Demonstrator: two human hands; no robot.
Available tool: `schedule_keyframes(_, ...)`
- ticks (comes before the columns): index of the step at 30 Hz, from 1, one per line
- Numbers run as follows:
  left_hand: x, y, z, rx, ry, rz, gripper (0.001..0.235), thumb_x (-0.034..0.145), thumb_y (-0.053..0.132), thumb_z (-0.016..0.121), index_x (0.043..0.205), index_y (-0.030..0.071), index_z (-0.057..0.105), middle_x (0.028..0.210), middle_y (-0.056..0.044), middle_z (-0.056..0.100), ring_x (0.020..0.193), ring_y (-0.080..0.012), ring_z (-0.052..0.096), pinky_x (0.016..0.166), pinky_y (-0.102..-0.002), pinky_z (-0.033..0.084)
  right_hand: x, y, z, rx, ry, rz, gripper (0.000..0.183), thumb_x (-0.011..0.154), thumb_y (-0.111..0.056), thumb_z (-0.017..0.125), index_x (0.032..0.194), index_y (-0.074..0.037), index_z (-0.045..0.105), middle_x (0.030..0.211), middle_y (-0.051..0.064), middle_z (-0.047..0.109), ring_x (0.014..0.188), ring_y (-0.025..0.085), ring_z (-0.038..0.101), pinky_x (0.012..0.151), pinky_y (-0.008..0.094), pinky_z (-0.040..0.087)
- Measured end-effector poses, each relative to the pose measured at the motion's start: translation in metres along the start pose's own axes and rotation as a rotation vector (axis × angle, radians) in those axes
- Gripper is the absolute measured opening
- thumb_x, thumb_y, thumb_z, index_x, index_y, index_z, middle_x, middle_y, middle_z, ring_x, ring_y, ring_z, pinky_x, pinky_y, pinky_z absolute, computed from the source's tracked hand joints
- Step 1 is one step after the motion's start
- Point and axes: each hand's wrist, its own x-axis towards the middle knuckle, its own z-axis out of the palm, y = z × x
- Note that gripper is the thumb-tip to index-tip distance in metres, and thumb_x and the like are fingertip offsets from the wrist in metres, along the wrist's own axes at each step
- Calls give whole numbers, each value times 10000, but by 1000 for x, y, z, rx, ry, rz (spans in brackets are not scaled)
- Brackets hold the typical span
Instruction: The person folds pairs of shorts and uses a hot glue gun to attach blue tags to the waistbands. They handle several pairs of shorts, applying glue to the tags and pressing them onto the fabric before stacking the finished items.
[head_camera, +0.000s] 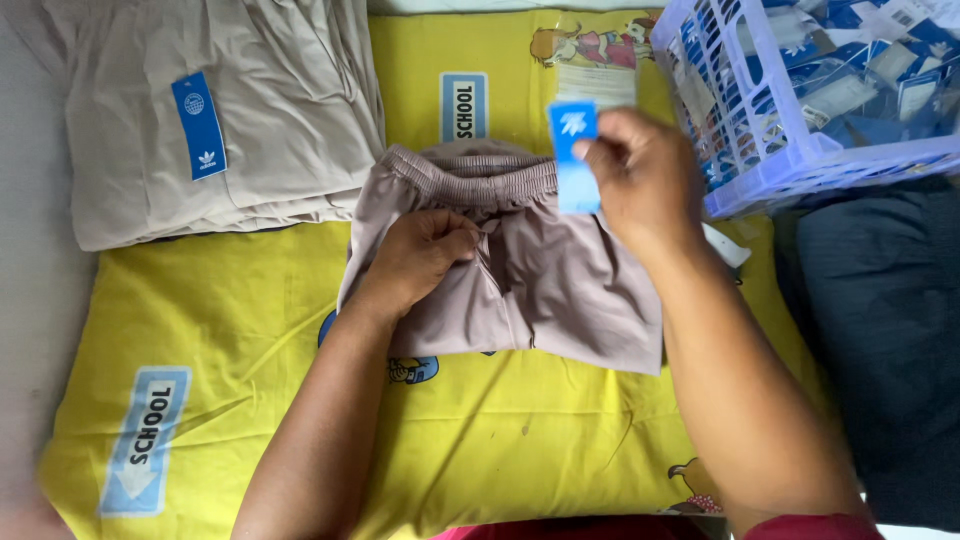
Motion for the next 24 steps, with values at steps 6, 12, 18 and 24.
schedule_keyframes(6, 7, -10, 3, 7, -2, 12, 179, 774, 235, 714, 901, 129, 784, 711, -49, 651, 732, -153, 578, 623, -284, 424, -8, 15, 23, 323, -146, 231, 157, 905, -59, 684, 1048, -90, 740, 831, 73, 723, 757, 132, 632, 671, 327, 537)
schedule_keyframes(12, -5, 5, 0, 114, -11, 57, 69, 825, 210, 686, 811, 182, 748, 751, 93, 702, 732, -16, 565, 705, -224, 427, 12, 8, 14, 382, -63, 541, 286, 914, -39, 700, 1169, -121, 599, 1063, 45, 763, 973, 161, 756, 839, 293, 603)
schedule_keyframes(18, -8, 9, -1, 116, -16, 44, 81, 814, 206, 680, 816, 179, 756, 750, 97, 702, 719, -13, 553, 688, -227, 424, 57, 101, 43, 616, 222, 400, 52, 902, -72, 763, 941, -105, 749, 835, -23, 739, 769, 49, 662, 739, 254, 578)
schedule_keyframes(24, -5, 6, -2, 145, -28, 70, 83, 834, 222, 670, 807, 192, 743, 747, 100, 708, 719, -17, 566, 708, -232, 432, 44, 62, 28, 744, 240, 601, 150, 982, -119, 722, 835, -130, 696, 685, -19, 619, 515, 24, 476, 470, 169, 388)
